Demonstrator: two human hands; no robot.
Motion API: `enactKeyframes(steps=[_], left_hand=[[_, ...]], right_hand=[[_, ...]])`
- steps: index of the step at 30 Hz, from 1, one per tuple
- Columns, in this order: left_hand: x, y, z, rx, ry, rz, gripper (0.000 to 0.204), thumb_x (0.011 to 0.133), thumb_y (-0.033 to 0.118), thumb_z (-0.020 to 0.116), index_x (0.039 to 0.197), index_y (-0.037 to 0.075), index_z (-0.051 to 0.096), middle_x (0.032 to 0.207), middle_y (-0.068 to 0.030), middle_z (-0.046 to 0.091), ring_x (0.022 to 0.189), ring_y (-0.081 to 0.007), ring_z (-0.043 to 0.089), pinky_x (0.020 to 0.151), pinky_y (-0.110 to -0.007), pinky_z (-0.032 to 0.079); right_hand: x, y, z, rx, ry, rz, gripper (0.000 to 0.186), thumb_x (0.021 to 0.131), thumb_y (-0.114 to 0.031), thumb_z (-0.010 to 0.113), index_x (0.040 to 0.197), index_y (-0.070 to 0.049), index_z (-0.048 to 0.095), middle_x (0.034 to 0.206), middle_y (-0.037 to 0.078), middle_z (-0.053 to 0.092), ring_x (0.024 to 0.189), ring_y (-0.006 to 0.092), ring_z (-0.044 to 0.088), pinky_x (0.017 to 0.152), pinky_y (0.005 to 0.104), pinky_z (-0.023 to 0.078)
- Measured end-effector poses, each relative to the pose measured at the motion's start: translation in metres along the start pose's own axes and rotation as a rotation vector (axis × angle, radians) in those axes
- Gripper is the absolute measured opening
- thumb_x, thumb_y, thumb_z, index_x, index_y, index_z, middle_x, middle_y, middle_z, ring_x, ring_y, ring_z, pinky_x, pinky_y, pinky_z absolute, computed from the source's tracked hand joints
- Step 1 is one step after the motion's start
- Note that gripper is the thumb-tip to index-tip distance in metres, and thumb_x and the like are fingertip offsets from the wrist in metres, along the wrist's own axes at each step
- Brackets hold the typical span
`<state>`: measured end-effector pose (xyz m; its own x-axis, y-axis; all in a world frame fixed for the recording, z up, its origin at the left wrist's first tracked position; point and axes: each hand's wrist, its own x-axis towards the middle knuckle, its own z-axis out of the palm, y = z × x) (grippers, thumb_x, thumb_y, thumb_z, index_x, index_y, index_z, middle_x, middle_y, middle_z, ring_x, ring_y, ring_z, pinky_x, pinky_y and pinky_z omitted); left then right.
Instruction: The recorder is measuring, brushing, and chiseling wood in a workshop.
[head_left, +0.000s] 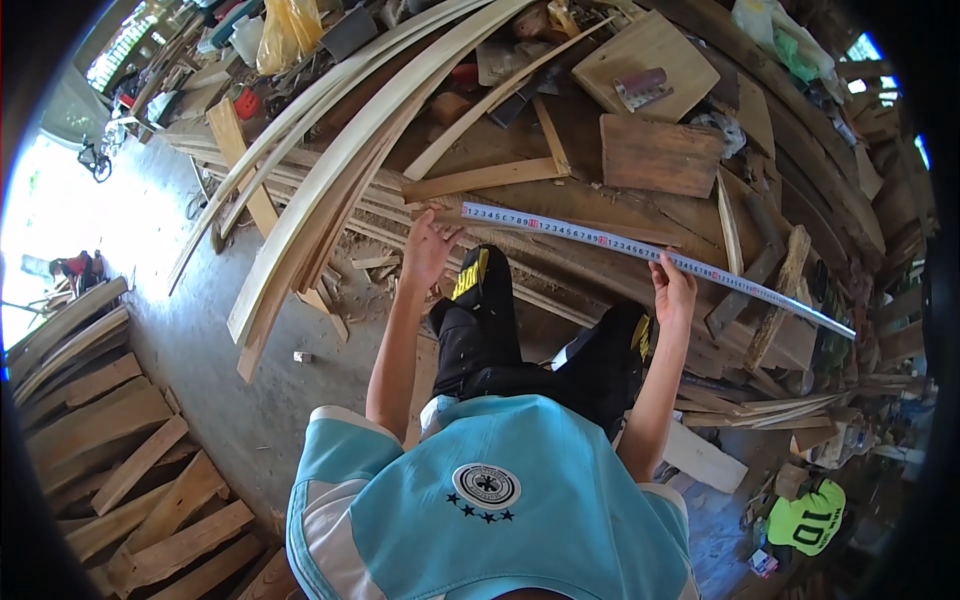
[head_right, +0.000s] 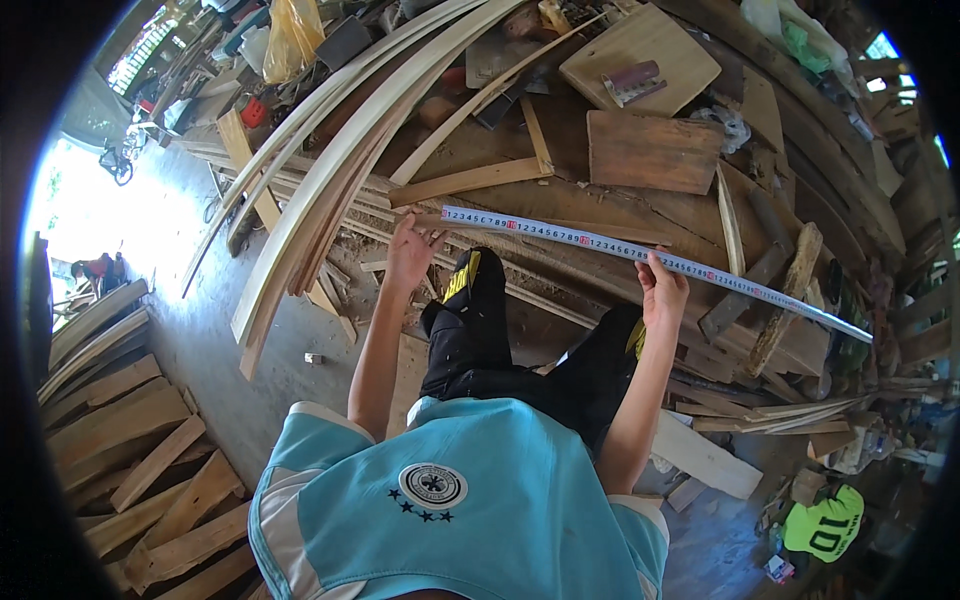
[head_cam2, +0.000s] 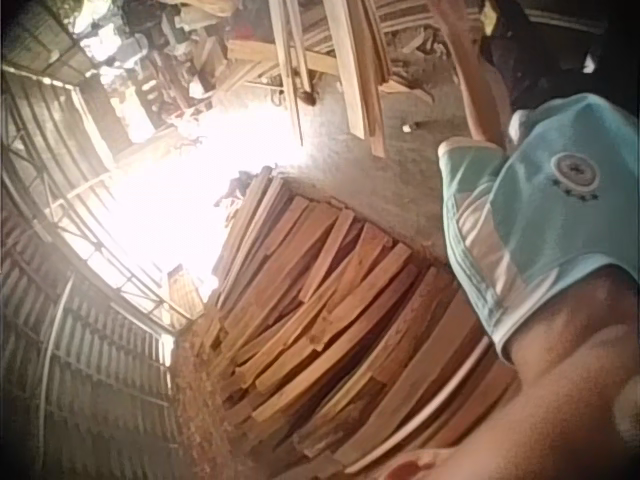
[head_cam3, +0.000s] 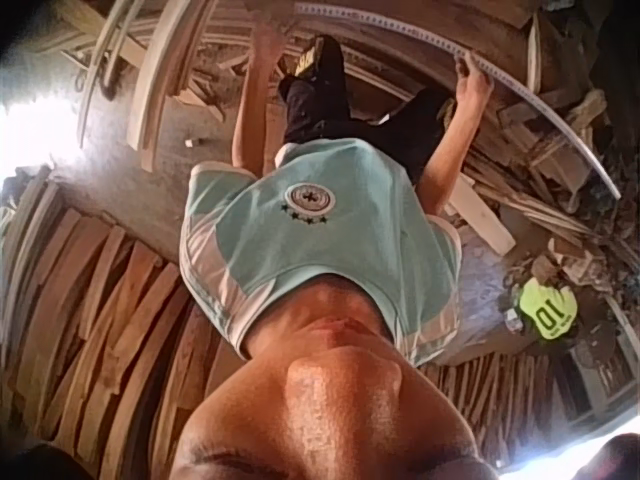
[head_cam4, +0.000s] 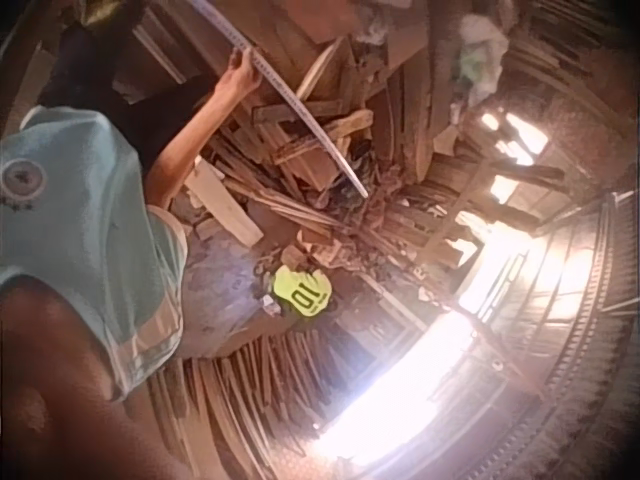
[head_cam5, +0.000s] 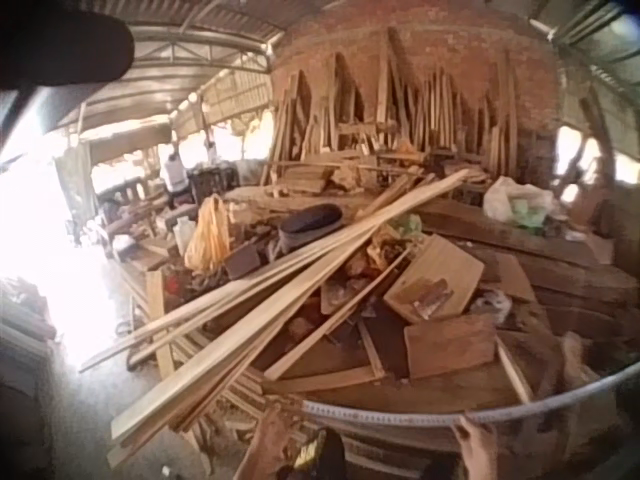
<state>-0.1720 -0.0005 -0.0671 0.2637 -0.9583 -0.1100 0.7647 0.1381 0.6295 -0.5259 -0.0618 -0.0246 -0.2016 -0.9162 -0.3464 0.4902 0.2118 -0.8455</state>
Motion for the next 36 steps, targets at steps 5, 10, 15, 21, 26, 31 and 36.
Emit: enactKeyframes(steps=[5,10,15,21,26,31,36], left_hand=[[0.000,0.015,0.004,0.187,0.030,-0.030,0.022,0.085,0.025,0.049,0.093,0.004,0.049,0.092,-0.0061,0.055,0.084,-0.0181,0.055,0.077,-0.037,0.047],[0.007,0.014,-0.007,0.326,0.078,-0.061,0.026,0.086,0.025,0.047,0.092,0.000,0.047,0.093,-0.0125,0.054,0.069,-0.0200,0.058,0.063,-0.031,0.052],[0.005,0.012,-0.006,0.230,0.196,-0.133,0.024,0.082,0.021,0.056,0.083,-0.001,0.045,0.079,-0.0112,0.055,0.067,-0.0200,0.058,0.064,-0.033,0.053],[-0.001,0.016,-0.006,0.250,0.168,-0.209,0.014,0.079,0.011,0.058,0.081,0.000,0.050,0.081,-0.0120,0.057,0.070,-0.0205,0.059,0.067,-0.033,0.053],[0.001,0.016,-0.006,0.242,0.142,-0.218,0.018,0.080,0.013,0.057,0.084,-0.001,0.045,0.086,-0.0136,0.057,0.074,-0.0228,0.060,0.068,-0.034,0.053],[-0.002,0.017,0.003,0.214,0.115,-0.275,0.020,0.080,0.013,0.056,0.088,-0.004,0.050,0.089,-0.0147,0.057,0.076,-0.0228,0.060,0.069,-0.032,0.053],[-0.002,0.015,0.002,0.243,0.133,-0.280,0.022,0.081,0.013,0.056,0.090,-0.006,0.051,0.089,-0.0153,0.057,0.076,-0.0230,0.060,0.070,-0.031,0.053]], right_hand=[[0.002,0.004,0.013,-0.083,-0.035,-0.031,0.016,0.072,-0.004,0.064,0.084,0.002,0.054,0.077,0.009,0.059,0.065,0.0163,0.060,0.057,0.0224,0.050],[0.002,0.008,0.024,-0.082,-0.093,-0.051,0.016,0.073,-0.005,0.064,0.082,0.002,0.053,0.076,0.009,0.058,0.064,0.0166,0.059,0.058,0.0242,0.050],[0.015,0.004,0.025,-0.122,-0.116,-0.022,0.013,0.073,-0.005,0.063,0.082,0.001,0.054,0.078,0.008,0.057,0.067,0.0160,0.058,0.058,0.0215,0.049],[0.031,0.003,0.026,-0.160,-0.131,-0.004,0.012,0.075,-0.003,0.061,0.082,0.003,0.055,0.076,0.009,0.058,0.064,0.0163,0.059,0.058,0.0235,0.050],[0.039,-0.001,0.021,-0.181,-0.166,-0.013,0.012,0.075,-0.004,0.061,0.082,0.003,0.055,0.076,0.010,0.059,0.064,0.0164,0.059,0.058,0.0241,0.051],[0.043,0.002,0.020,-0.203,-0.161,-0.017,0.010,0.075,-0.004,0.061,0.082,0.003,0.056,0.075,0.009,0.059,0.064,0.0164,0.059,0.058,0.0247,0.051],[0.046,-0.001,0.020,-0.224,-0.165,-0.023,0.009,0.075,-0.004,0.061,0.081,0.002,0.056,0.075,0.009,0.059,0.064,0.0165,0.059,0.057,0.0253,0.051]])
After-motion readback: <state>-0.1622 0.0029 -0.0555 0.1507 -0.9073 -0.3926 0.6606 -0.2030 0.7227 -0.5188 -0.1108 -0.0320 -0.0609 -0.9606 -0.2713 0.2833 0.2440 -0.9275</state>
